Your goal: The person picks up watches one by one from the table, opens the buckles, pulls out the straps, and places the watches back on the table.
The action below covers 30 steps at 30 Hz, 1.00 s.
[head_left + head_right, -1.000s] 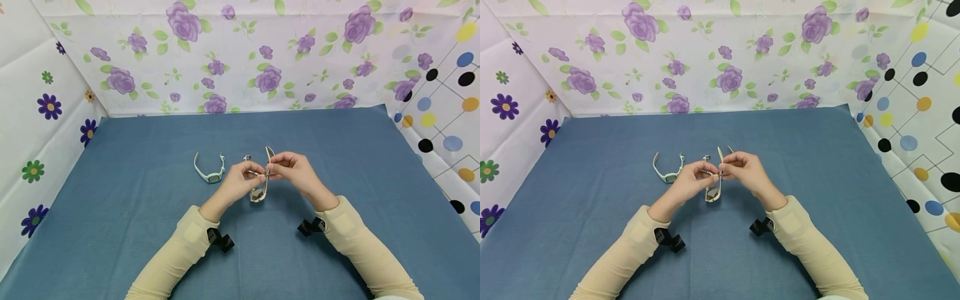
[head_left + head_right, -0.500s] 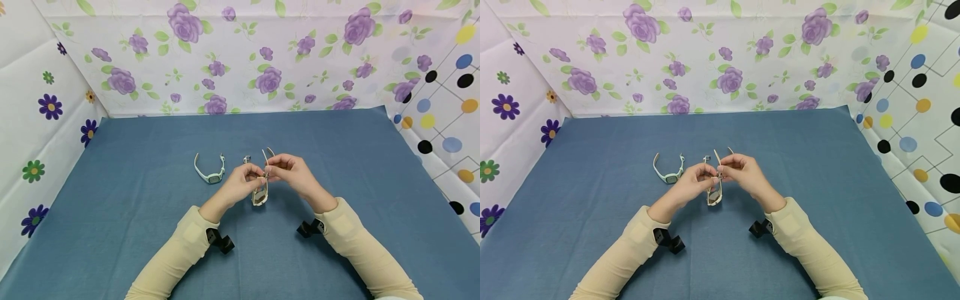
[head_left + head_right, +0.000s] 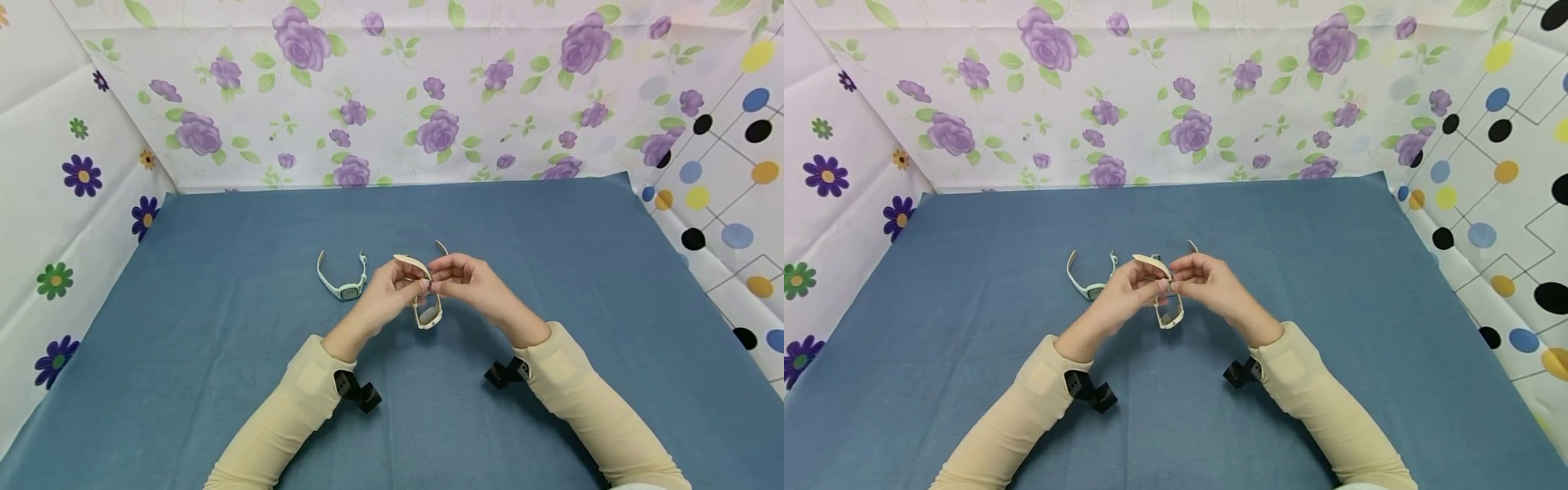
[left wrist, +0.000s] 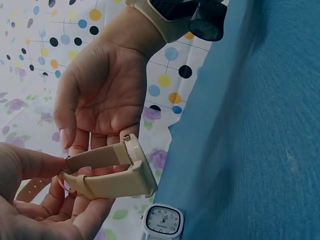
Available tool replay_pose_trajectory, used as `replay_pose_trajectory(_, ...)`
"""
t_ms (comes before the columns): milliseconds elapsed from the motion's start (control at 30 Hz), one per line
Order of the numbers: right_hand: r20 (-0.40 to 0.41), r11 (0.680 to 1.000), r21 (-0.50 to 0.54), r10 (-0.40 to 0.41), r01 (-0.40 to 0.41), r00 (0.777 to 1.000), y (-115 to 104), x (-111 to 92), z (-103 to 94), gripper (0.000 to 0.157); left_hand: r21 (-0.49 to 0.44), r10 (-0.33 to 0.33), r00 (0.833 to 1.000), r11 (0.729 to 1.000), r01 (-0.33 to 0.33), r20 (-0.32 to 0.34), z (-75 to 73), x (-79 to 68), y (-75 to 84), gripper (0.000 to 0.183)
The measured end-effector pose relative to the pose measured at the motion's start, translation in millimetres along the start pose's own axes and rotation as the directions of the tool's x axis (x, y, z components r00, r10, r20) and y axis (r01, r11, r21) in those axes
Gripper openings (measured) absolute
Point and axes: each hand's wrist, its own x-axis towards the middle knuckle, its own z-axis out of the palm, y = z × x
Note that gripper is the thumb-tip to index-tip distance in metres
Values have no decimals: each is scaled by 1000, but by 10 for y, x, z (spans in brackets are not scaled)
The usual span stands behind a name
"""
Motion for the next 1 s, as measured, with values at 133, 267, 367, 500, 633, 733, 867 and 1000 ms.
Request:
replay_pose_trajectory(133,-1,999,-31,-14,14,1000,10,10,9,32,-2,8,1000,1000,-8,-2,-2,-3,13,18)
replay_pose_trajectory(267,-29,998,-53,-26,24,999,22,17,12,28,-10,11,1000,1000,-11,-6,-2,2,22,18)
replay_pose_trajectory(367,-47,998,-61,-19,16,999,23,20,10,27,-26,12,1000,1000,-12,-14,-5,1,29,18)
replay_pose_trajectory(500,-70,998,-65,2,-7,998,17,19,7,27,-43,11,1000,999,-12,-23,-11,-4,36,17)
replay_pose_trajectory(633,-75,998,-60,8,-13,997,11,20,4,26,-51,6,1000,999,-7,-25,-10,0,32,14)
replay_pose_trajectory(733,-72,998,-57,9,-13,997,7,21,1,26,-63,0,1000,998,-2,-30,-10,5,27,13)
replay_pose_trajectory(867,-73,998,-64,15,-20,997,-9,13,3,26,-71,10,999,997,-13,-35,-11,4,26,12)
replay_pose_trajectory(1000,-76,997,-75,15,-21,997,-18,1,9,25,-77,25,999,997,-28,-45,-11,-7,28,11)
